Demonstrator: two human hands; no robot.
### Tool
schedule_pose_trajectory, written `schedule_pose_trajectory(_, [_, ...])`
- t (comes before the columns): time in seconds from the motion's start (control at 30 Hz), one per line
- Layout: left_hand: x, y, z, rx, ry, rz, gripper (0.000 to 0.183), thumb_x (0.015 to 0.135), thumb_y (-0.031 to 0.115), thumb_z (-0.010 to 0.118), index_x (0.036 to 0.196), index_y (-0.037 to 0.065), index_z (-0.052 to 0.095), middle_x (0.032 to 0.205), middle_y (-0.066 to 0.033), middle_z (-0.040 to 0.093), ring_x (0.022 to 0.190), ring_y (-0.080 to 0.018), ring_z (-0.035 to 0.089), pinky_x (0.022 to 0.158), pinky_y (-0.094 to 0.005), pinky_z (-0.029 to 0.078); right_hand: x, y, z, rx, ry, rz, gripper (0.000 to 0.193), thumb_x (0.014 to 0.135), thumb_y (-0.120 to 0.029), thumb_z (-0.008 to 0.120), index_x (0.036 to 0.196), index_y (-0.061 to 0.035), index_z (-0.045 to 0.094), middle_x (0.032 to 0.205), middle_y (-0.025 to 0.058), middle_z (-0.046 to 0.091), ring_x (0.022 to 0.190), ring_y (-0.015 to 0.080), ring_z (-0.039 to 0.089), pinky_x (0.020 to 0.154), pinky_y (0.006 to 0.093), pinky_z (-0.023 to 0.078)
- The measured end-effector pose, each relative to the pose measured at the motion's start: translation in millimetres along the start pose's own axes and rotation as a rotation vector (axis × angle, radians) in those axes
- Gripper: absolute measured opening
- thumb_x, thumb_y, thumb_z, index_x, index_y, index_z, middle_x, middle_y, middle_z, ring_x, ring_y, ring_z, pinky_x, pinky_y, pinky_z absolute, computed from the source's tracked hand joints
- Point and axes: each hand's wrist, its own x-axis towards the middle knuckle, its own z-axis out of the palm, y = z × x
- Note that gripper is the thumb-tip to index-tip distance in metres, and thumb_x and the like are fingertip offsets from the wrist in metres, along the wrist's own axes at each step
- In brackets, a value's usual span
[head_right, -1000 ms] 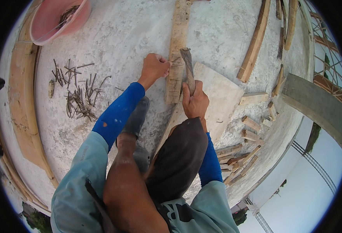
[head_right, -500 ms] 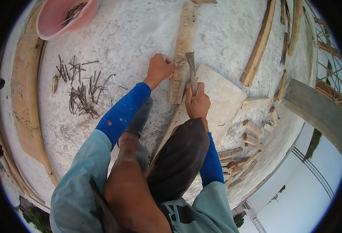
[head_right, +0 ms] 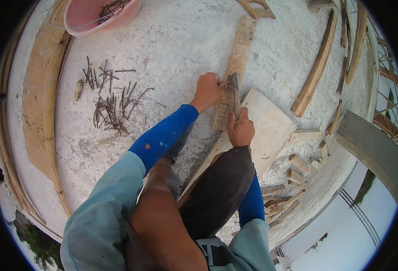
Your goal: The person sits on the floor and repeatedly picks up bent nails from a pile, places them on a wooden plank, and uses a small axe to hammer them straight. Straightened nails are placed into a pink bucket nearby.
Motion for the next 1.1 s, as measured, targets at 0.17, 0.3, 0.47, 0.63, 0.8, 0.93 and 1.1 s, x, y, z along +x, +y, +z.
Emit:
schedule_pose_trajectory(0.17, [-14, 9, -16, -0.011, 0.109, 0.131, 0.013, 0.086, 0.010, 0.077, 0.082, -0.002, 0.073, 0.074, -0.0204, 0.072, 0.067, -0.0360, 0.072, 0.066, -0.0443, 0.057, -6, -11, 14, 0.465, 0.051, 0.196, 0.047, 0.106, -0.044, 0.065, 0.116, 0.0014, 0.061, 0.077, 0.0190, 0.072, 0.065, 0.0311, 0.072, 0.054, 0.0386, 0.054])
schedule_pose_trajectory(0.3, [-19, 44, -70, -0.265, 0.285, 0.261, 0.014, 0.091, 0.009, 0.076, 0.085, -0.002, 0.072, 0.072, -0.0139, 0.072, 0.062, -0.0227, 0.069, 0.059, -0.0367, 0.054, -8, -20, 16, 0.728, 0.070, 0.242, 0.056, 0.104, -0.046, 0.069, 0.125, 0.0052, 0.062, 0.071, 0.0053, 0.062, 0.056, 0.0127, 0.059, 0.047, 0.0289, 0.047])
schedule_pose_trajectory(0.47, [29, 105, -192, -0.708, 0.600, 0.552, 0.015, 0.097, 0.009, 0.074, 0.093, -0.005, 0.072, 0.075, -0.0093, 0.072, 0.063, -0.0117, 0.065, 0.058, -0.0289, 0.050, -5, -26, 15, 0.732, -0.123, 0.266, 0.052, 0.103, -0.044, 0.070, 0.125, 0.0024, 0.063, 0.068, 0.0011, 0.055, 0.052, 0.0101, 0.052, 0.045, 0.0288, 0.043])
schedule_pose_trajectory(0.63, [11, 66, -253, -0.426, 0.662, 0.473, 0.016, 0.099, 0.011, 0.072, 0.104, -0.004, 0.074, 0.080, -0.0090, 0.072, 0.065, -0.0101, 0.063, 0.058, -0.0273, 0.049, -3, -29, 18, 0.740, -0.152, 0.252, 0.046, 0.104, -0.042, 0.068, 0.123, 0.0006, 0.063, 0.066, 0.0008, 0.054, 0.051, 0.0099, 0.051, 0.045, 0.0287, 0.042])
schedule_pose_trajectory(0.8, [-74, -57, -266, 0.135, 0.693, 0.145, 0.016, 0.097, 0.011, 0.074, 0.109, 0.000, 0.075, 0.092, -0.0099, 0.075, 0.075, -0.0137, 0.069, 0.067, -0.0312, 0.054, 1, -23, 19, 0.720, -0.165, 0.276, 0.043, 0.106, -0.042, 0.065, 0.121, -0.0013, 0.064, 0.064, 0.0009, 0.053, 0.046, 0.0102, 0.048, 0.042, 0.0286, 0.039])
schedule_pose_trajectory(0.93, [-110, -108, -279, 0.367, 0.671, 0.107, 0.015, 0.092, 0.009, 0.077, 0.105, 0.001, 0.075, 0.091, -0.0113, 0.073, 0.075, -0.0210, 0.070, 0.069, -0.0347, 0.054, 3, -14, 22, 0.800, -0.180, 0.249, 0.041, 0.107, -0.041, 0.064, 0.120, -0.0017, 0.064, 0.062, 0.0012, 0.053, 0.043, 0.0101, 0.047, 0.040, 0.0286, 0.038])
schedule_pose_trajectory(1.1, [-124, -116, -264, 0.516, 0.482, 0.195, 0.017, 0.090, 0.010, 0.081, 0.102, 0.003, 0.072, 0.087, -0.0113, 0.068, 0.073, -0.0264, 0.068, 0.066, -0.0389, 0.053, 4, -10, 24, 0.814, -0.180, 0.255, 0.039, 0.108, -0.039, 0.064, 0.119, -0.0018, 0.064, 0.060, 0.0000, 0.052, 0.042, 0.0103, 0.046, 0.040, 0.0287, 0.037])
